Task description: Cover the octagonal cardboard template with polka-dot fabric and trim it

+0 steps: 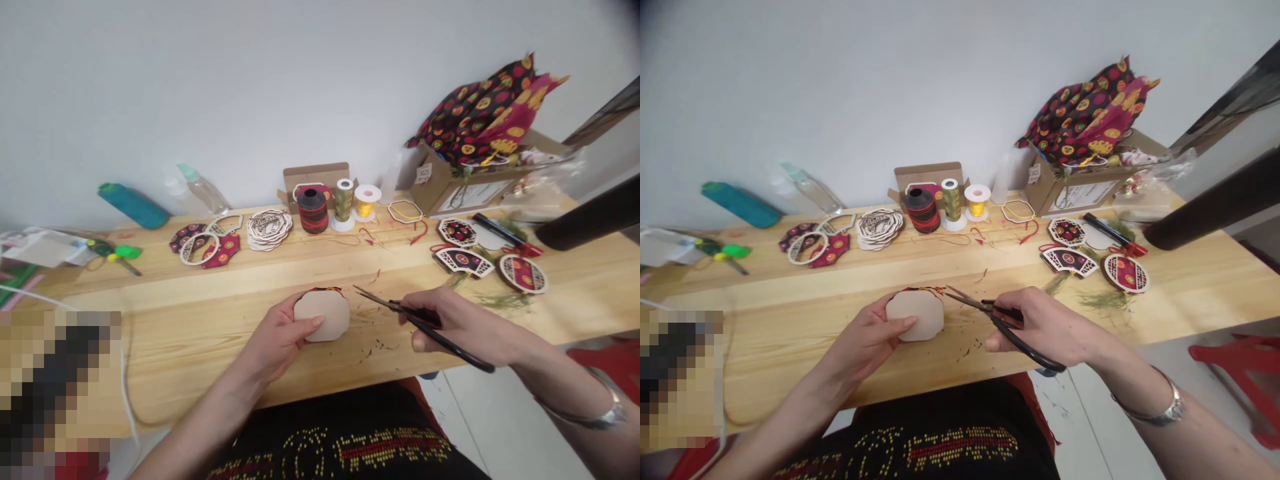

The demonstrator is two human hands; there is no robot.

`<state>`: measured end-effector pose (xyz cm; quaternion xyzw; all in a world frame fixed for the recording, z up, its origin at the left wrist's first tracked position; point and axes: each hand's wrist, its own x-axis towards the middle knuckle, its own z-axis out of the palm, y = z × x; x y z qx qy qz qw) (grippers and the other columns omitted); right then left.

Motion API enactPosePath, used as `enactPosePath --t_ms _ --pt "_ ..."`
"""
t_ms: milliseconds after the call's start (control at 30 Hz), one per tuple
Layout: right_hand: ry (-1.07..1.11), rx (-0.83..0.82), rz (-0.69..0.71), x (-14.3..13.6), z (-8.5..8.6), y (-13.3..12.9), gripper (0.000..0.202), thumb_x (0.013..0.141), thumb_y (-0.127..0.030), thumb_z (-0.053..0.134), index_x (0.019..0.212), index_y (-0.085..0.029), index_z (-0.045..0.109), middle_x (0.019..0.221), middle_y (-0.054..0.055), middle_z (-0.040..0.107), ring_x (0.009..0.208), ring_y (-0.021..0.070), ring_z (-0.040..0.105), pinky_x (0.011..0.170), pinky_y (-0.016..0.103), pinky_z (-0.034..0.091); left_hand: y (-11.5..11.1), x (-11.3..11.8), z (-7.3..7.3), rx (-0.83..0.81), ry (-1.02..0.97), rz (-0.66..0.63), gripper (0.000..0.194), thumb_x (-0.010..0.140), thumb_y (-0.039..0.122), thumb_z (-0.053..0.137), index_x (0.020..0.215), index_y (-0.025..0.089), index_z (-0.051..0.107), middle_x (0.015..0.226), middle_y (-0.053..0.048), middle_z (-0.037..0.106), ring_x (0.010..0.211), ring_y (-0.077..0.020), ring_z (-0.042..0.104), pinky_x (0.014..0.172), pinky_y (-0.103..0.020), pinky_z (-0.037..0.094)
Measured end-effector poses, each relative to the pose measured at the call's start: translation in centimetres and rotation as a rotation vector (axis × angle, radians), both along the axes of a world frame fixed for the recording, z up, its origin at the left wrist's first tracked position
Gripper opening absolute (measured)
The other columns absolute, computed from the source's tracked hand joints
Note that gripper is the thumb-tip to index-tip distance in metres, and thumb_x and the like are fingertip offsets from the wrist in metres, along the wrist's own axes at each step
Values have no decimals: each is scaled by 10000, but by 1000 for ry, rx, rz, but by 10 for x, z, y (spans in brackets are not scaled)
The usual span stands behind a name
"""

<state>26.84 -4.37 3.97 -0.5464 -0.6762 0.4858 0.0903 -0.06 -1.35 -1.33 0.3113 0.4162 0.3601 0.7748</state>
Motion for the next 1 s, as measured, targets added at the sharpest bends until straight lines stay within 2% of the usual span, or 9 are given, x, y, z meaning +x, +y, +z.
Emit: enactPosePath --t_ms 167,400,567,733,1000 --pt "81 -134 36 0 -4 2 361 781 -505 634 695 -164 552 623 -46 401 569 101 341 499 235 274 -2 -1 -1 20 -9 -42 305 675 128 774 970 177 712 944 -69 749 828 -183 677 766 -289 516" --pt "77 -174 51 -8 -3 5 423 754 -563 648 649 -174 517 578 -64 325 538 90 284 465 230 238 -4 0 1 23 -16 -73 293 662 137 784 945 184 723 897 -55 751 806 -163 662 753 -266 498" --pt "76 -127 25 -12 -5 5 392 750 -525 669 629 -172 550 562 -55 404 530 91 314 463 234 254 -6 3 2 19 -16 -100 268 655 139 785 913 188 730 886 -47 751 785 -157 651 753 -270 487" --pt "76 -123 40 -15 -5 5 362 769 -492 659 636 -162 595 569 -36 502 519 91 347 457 236 251 -8 5 0 47 -22 -152 287 686 148 765 966 195 726 898 -47 752 816 -165 658 802 -285 478" --pt "23 -93 35 -20 0 5 350 765 -461 660 604 -160 582 553 -32 532 507 86 332 441 230 227 -11 5 -2 58 -25 -191 351 716 150 750 1058 217 709 959 -44 754 864 -159 669 824 -270 475"
